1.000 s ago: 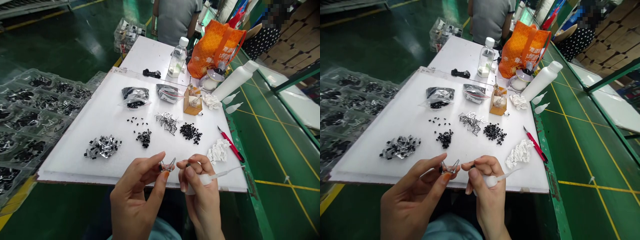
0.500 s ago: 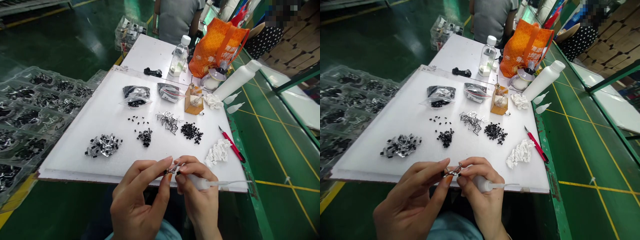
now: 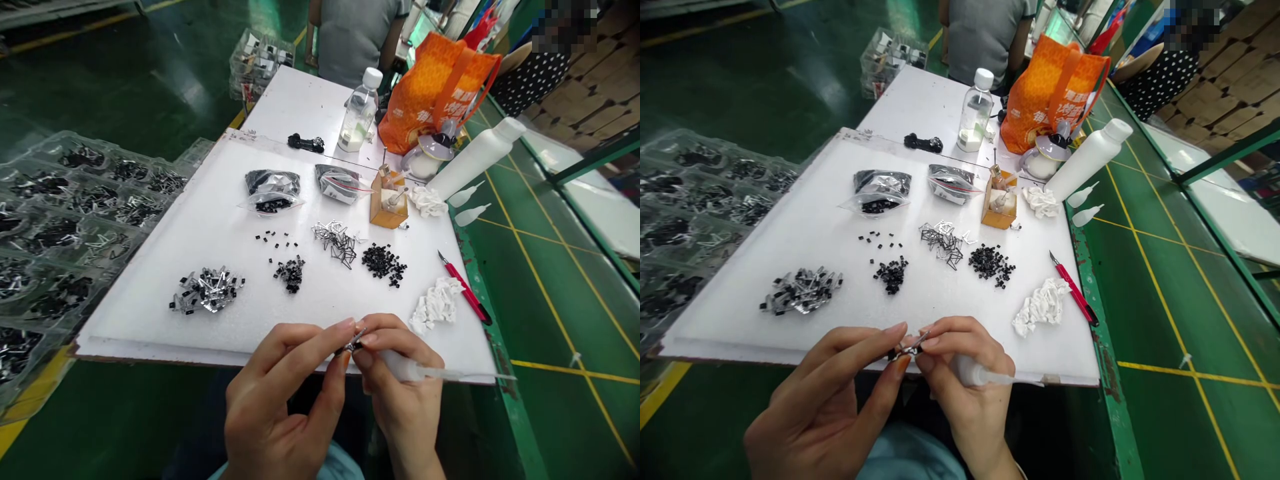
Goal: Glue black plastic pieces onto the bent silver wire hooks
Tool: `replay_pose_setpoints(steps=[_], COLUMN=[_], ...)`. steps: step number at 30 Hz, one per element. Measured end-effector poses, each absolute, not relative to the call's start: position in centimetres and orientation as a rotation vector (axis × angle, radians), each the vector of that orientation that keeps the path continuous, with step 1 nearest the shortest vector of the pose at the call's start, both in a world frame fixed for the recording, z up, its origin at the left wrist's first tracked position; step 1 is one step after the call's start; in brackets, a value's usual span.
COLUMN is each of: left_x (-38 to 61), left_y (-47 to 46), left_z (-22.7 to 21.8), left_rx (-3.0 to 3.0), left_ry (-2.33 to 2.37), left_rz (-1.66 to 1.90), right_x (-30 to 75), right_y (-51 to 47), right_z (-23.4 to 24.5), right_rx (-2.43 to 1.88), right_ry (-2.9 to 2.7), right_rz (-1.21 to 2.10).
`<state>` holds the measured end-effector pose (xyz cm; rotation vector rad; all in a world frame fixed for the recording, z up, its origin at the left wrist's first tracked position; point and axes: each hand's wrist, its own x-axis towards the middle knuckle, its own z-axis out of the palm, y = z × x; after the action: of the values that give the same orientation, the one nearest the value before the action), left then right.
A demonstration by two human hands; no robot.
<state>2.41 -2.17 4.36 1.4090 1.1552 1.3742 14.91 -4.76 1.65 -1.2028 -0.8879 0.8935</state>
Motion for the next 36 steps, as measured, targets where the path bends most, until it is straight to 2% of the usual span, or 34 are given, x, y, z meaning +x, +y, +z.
replay_pose_setpoints(steps=[11, 16, 22, 32, 34, 36], left_x=[1.8, 1.6, 1.8, 1.6, 1.5, 1.5], left_y=[-2.0, -1.4, -1.4, -0.9, -0.4, -0.2], left_z=[4.3, 3.5, 3.3, 3.2, 3.2, 3.6], left_rx=[1.581, 1.753, 1.66, 0.784, 0.599, 0.495], left_ry=[1.108, 0.928, 0.958, 1.063, 1.042, 1.074], left_rz=[1.328, 1.415, 1.383, 1.058, 0.994, 0.974], right_x=[14.9, 15.2, 15.2, 17.8, 20.9, 24.3], right_y=[-4.6, -4.5, -4.3, -2.0, 1.4, 5.6], right_z=[1.7, 1.5, 1.6, 0.7, 0.7, 1.2], right_rx=[-1.136, -1.087, -1.093, -1.218, -1.35, -1.563], right_ry=[-0.811, -0.81, -0.815, -1.004, -1.031, -1.143], right_rz=[0.92, 0.995, 1.028, 0.822, 0.644, 0.322])
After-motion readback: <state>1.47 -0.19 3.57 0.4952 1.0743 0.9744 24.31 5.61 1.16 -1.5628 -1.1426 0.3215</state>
